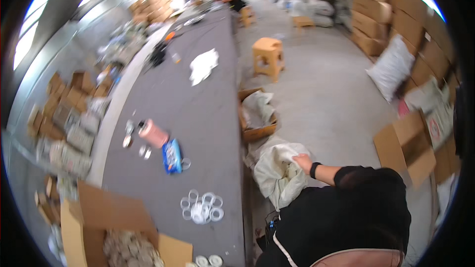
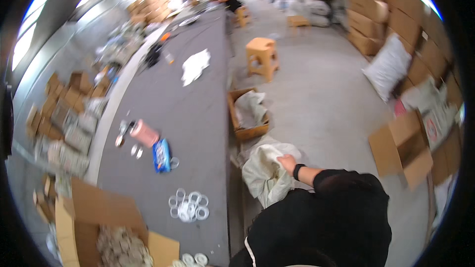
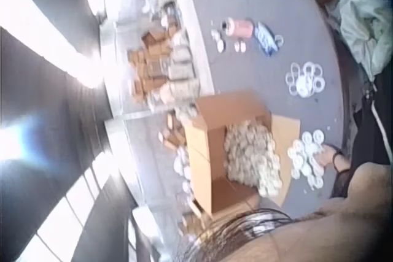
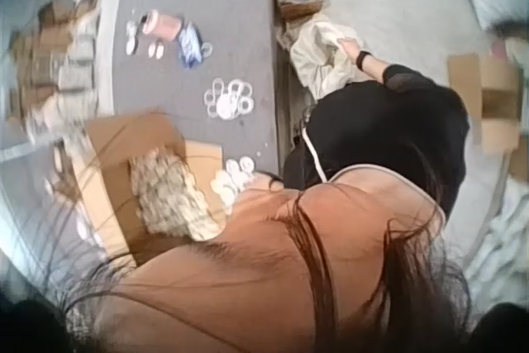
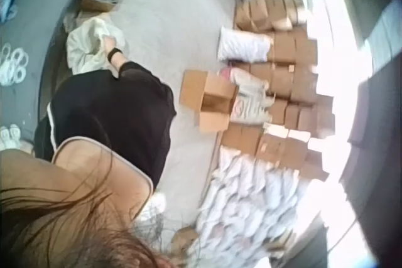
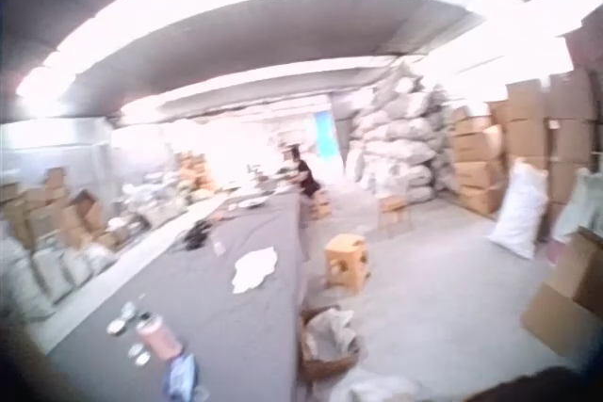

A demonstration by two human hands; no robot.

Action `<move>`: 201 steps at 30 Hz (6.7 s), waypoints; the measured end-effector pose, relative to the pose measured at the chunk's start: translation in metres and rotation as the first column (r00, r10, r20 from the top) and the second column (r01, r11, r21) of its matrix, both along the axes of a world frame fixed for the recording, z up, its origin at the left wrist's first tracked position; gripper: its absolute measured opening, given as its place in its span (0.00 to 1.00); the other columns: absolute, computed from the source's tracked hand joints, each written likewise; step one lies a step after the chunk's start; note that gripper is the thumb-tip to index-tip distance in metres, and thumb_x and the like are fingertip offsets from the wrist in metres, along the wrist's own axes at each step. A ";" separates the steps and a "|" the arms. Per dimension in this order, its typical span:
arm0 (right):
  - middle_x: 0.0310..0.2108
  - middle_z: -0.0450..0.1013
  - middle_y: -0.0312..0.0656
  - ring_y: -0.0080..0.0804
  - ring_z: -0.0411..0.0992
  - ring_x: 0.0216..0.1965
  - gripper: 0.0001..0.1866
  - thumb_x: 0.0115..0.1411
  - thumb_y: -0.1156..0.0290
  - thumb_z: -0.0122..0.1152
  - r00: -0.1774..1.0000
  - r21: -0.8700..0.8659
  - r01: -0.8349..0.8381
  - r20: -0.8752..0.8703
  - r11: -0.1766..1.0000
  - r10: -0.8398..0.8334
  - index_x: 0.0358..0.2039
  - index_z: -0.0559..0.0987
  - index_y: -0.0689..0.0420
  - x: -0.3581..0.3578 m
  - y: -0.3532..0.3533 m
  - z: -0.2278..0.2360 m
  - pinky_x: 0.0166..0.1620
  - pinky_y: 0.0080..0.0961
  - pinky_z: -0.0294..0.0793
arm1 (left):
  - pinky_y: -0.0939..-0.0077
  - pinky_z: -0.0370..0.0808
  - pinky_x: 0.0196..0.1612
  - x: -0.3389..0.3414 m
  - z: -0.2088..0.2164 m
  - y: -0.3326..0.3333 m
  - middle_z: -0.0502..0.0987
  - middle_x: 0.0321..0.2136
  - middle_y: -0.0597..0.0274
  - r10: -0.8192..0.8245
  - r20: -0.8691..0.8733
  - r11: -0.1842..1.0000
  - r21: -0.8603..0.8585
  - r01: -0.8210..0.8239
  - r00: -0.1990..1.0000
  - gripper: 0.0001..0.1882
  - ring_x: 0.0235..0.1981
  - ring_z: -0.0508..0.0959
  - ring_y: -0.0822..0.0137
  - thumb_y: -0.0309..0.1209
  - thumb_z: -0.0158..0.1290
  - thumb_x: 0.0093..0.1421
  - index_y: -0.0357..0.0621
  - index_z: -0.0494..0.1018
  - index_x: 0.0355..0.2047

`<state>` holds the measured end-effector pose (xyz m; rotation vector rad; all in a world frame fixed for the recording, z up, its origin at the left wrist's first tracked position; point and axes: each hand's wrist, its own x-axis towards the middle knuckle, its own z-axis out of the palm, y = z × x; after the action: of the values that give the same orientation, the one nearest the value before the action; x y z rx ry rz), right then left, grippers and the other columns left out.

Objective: Assembling small white plastic components by fitting rings onto caps.

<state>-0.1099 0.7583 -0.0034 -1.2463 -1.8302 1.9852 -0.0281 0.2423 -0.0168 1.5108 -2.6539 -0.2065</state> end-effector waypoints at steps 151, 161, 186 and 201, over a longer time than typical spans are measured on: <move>0.40 0.68 0.45 0.35 0.66 0.41 0.19 0.53 0.66 0.47 0.996 -0.463 -0.050 -0.092 0.885 0.008 0.42 0.68 0.66 0.032 0.032 -0.003 0.46 0.28 0.64 | 0.60 0.57 0.50 0.013 -0.008 -0.058 0.57 0.47 0.45 0.334 -0.647 0.916 0.052 -0.398 0.686 0.26 0.46 0.61 0.50 0.28 0.48 0.48 0.32 0.57 0.48; 0.34 0.70 0.48 0.36 0.69 0.34 0.17 0.49 0.69 0.50 0.997 -0.245 -0.077 0.008 0.966 0.082 0.36 0.70 0.68 0.005 0.016 -0.043 0.40 0.29 0.67 | 0.61 0.65 0.36 0.129 -0.021 -0.166 0.69 0.28 0.47 0.274 -0.162 0.956 -0.062 -0.287 0.948 0.07 0.32 0.68 0.49 0.22 0.42 0.44 0.36 0.68 0.26; 0.29 0.71 0.46 0.35 0.70 0.30 0.14 0.47 0.71 0.50 0.979 -0.092 0.204 0.020 0.975 -0.203 0.33 0.72 0.68 0.022 -0.053 -0.040 0.35 0.29 0.67 | 0.80 0.62 0.23 -0.032 0.074 -0.127 0.65 0.22 0.63 0.411 -0.771 0.771 0.578 0.266 0.486 0.11 0.21 0.63 0.72 0.32 0.43 0.57 0.36 0.62 0.34; 0.34 0.70 0.47 0.33 0.69 0.35 0.17 0.50 0.70 0.49 0.967 -0.063 0.247 -0.044 0.967 -0.250 0.38 0.69 0.70 0.071 -0.051 -0.027 0.39 0.26 0.66 | 0.84 0.67 0.19 -0.286 0.009 -0.038 0.70 0.26 0.59 0.259 -0.532 0.223 0.845 0.486 0.806 0.15 0.19 0.70 0.74 0.30 0.47 0.54 0.39 0.64 0.42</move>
<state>-0.0392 0.7075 -0.0306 -1.3528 -1.5190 1.9235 -0.3140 0.2047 -0.0075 0.9300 -1.9416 -2.3427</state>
